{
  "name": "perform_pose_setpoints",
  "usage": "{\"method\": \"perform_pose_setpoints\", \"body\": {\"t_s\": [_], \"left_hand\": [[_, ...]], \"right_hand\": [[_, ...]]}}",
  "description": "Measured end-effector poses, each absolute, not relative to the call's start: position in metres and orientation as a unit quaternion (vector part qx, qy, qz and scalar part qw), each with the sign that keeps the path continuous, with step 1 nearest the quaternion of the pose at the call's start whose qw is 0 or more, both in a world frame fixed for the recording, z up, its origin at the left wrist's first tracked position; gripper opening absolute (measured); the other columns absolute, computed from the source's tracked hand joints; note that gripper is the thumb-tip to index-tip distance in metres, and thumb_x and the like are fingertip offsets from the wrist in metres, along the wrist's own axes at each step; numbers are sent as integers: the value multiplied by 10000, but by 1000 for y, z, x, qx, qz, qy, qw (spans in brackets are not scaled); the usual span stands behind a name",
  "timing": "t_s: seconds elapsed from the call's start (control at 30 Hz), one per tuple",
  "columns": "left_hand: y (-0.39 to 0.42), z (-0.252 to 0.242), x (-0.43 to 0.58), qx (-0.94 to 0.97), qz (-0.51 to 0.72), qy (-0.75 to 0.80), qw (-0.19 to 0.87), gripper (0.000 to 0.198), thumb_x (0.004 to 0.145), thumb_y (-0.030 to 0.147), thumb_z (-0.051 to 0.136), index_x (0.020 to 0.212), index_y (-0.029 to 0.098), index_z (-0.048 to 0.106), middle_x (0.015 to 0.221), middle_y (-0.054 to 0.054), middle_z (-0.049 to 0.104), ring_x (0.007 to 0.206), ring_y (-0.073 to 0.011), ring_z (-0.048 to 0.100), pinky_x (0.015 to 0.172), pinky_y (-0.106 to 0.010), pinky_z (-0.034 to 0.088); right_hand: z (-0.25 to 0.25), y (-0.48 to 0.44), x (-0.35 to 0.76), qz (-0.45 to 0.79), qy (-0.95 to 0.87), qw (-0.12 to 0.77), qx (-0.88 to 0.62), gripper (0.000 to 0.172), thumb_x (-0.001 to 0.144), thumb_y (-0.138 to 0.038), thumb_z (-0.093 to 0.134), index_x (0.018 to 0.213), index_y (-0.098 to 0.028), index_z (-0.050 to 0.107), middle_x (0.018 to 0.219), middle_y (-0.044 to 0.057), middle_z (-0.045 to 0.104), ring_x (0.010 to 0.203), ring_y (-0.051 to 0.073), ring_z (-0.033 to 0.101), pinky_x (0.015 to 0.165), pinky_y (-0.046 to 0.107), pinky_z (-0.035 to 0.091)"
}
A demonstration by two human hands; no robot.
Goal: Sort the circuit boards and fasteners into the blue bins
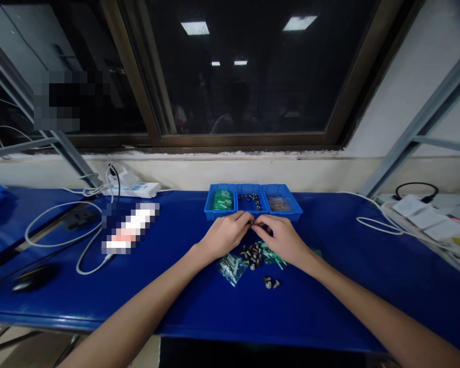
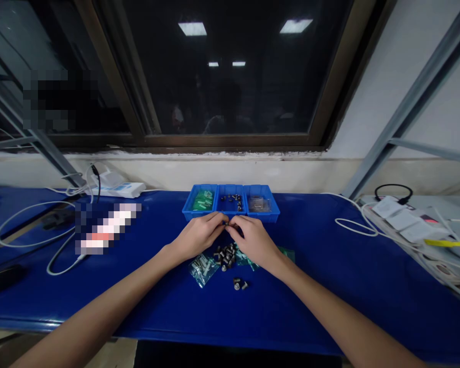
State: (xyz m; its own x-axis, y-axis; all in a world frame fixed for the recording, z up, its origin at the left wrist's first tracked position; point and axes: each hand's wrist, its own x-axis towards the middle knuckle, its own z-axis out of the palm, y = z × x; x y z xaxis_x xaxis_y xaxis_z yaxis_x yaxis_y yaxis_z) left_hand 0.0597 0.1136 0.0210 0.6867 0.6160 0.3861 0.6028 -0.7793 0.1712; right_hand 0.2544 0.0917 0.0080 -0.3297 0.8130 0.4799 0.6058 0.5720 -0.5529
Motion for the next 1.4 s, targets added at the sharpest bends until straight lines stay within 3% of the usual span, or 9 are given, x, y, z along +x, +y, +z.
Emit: {"method": "perform_pose_setpoints", "body": {"t_s": [0.23, 0.53, 0.67, 1.1, 1.4], "left_hand": [[116, 19, 59, 919, 219, 327, 13, 187, 1017, 232, 383, 1074, 158, 545, 1016, -80, 636, 874, -190, 657, 697, -298, 521], [116, 17, 60, 921, 207, 330, -9, 200, 1016, 276, 420, 1006, 154, 578, 917, -63, 646, 807, -185, 660, 640, -280, 491], [117, 16, 61, 921, 209, 330, -2, 204, 1012, 285, 435, 975, 150, 583, 891, -58, 649, 795, -184, 650, 637, -277, 488], [113, 19, 61, 901, 316, 293, 46, 257, 1024, 200, 352, 1147, 169, 575, 1064, -77, 615, 945, -159, 629, 829, -305, 551], [116, 15, 59, 902, 301, 307, 33, 185, 995, 217, 450, 1111, 166, 585, 1033, -61, 618, 898, -160, 631, 786, -301, 550]], "right_hand": [[9, 90, 254, 127, -804, 382, -439, 72, 942, -234, 535, 908, -206, 592, 879, 26, 667, 724, 160, 610, 673, 289, 453], [8, 94, 258, 90, -835, 342, -422, 216, 990, -196, 412, 907, -197, 612, 905, 62, 666, 837, 200, 623, 755, 332, 453], [4, 96, 259, 84, -844, 323, -419, 174, 960, -157, 450, 921, -194, 615, 923, 69, 661, 874, 212, 616, 769, 337, 458], [7, 94, 253, 74, -821, 365, -434, 210, 975, -219, 483, 774, -202, 543, 731, 17, 559, 736, 187, 551, 678, 318, 414], [12, 91, 253, 77, -830, 365, -415, 223, 987, -237, 461, 786, -201, 553, 788, 32, 592, 788, 186, 571, 734, 326, 430]]}}
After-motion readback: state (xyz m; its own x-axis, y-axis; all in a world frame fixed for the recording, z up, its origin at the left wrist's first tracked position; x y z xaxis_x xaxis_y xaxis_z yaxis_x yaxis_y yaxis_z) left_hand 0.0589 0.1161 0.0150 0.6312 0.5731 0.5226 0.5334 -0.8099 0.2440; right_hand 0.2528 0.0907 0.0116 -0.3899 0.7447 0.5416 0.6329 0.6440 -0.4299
